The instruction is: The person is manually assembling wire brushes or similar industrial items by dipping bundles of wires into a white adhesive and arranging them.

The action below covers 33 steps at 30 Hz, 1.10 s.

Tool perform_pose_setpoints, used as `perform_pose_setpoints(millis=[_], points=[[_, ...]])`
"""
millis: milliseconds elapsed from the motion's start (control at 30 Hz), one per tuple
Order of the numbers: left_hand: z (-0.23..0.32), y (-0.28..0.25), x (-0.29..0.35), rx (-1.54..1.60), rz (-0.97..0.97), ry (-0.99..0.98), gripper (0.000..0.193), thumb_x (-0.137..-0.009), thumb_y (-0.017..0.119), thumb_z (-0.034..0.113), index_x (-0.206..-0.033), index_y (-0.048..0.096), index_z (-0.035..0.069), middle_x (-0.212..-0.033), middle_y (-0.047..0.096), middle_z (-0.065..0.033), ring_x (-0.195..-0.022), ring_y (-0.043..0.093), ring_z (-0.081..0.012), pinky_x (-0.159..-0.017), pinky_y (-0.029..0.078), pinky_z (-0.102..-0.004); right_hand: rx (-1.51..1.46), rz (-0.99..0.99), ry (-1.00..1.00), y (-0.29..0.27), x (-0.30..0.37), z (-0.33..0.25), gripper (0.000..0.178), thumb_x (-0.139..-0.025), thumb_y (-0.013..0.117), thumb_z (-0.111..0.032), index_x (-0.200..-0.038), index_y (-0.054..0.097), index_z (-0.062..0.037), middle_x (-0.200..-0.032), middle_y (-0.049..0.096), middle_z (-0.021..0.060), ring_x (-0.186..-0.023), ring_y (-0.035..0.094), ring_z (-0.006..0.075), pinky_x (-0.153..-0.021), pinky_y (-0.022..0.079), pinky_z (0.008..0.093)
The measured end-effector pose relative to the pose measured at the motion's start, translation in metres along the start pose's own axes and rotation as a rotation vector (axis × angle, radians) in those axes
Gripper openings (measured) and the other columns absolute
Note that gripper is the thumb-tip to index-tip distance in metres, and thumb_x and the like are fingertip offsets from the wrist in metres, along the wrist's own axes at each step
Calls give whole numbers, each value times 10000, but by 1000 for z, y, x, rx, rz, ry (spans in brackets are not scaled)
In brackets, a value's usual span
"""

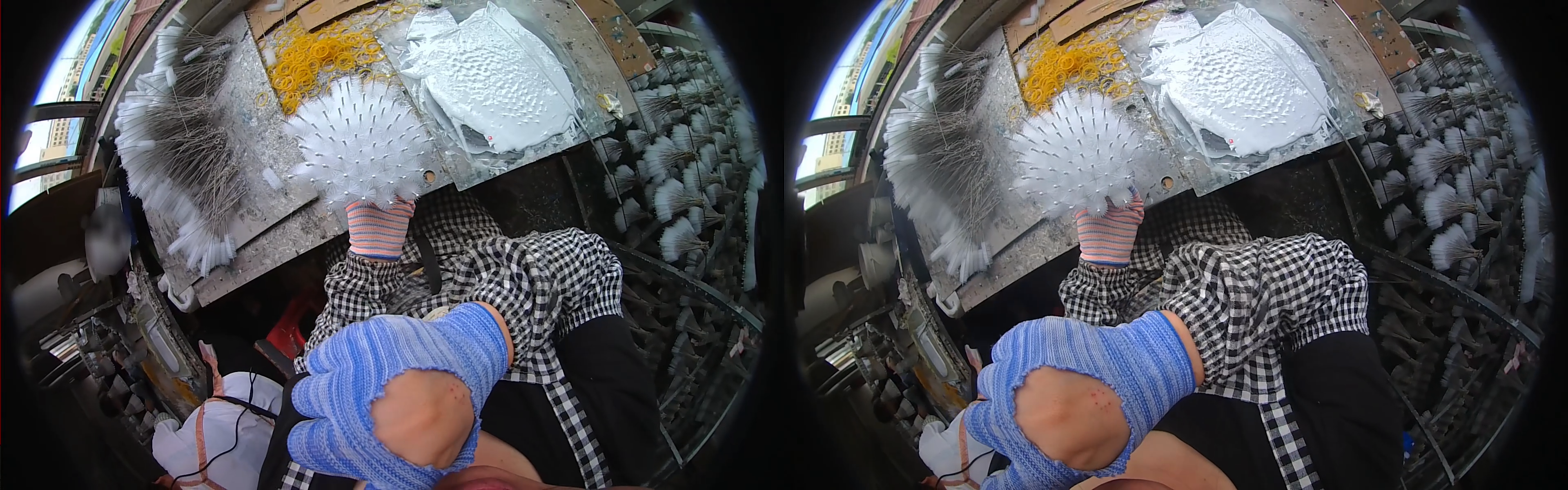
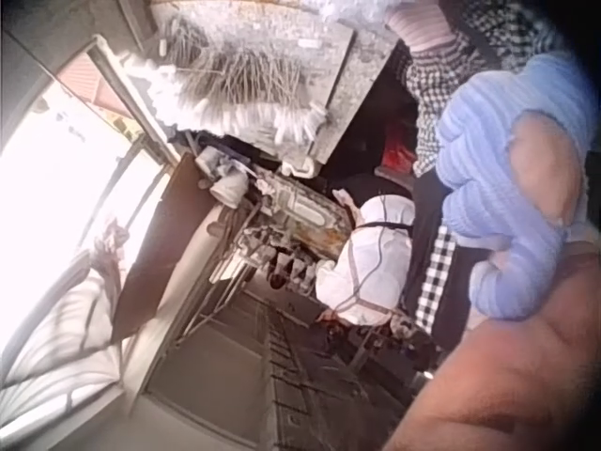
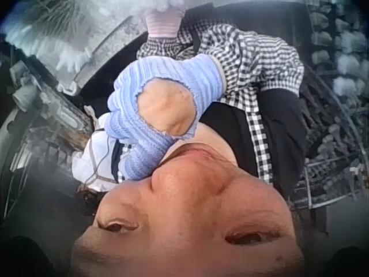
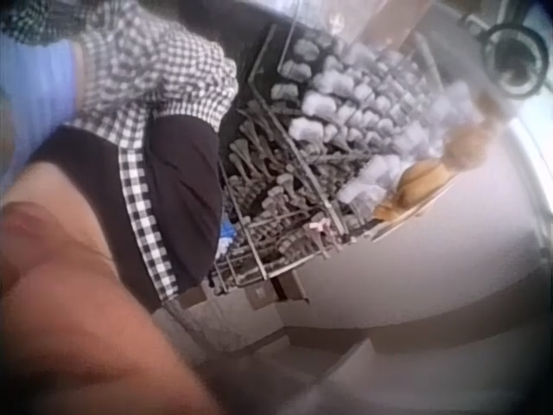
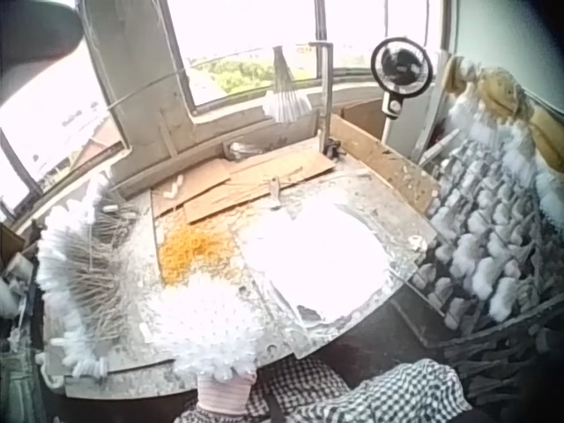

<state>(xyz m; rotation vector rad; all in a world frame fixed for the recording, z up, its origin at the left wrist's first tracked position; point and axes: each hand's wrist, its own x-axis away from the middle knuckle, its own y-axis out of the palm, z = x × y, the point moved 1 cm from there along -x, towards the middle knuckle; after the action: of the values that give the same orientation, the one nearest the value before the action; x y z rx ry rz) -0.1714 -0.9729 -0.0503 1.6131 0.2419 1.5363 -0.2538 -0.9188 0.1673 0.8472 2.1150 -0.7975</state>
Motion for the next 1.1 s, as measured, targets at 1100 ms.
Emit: perform_pose_setpoints(millis=[1100], points=[[92, 48, 15, -624, -520, 117, 619, -875, 662, 53, -1433, 394, 80, -1305, 575, -163, -1223, 570, -330, -1074, 460, -507, 424, 403, 858, -110, 80, 35, 173, -891, 716, -113, -1054, 688, -64, -943, 688, 55, -837, 661, 127, -724, 525, 264]])
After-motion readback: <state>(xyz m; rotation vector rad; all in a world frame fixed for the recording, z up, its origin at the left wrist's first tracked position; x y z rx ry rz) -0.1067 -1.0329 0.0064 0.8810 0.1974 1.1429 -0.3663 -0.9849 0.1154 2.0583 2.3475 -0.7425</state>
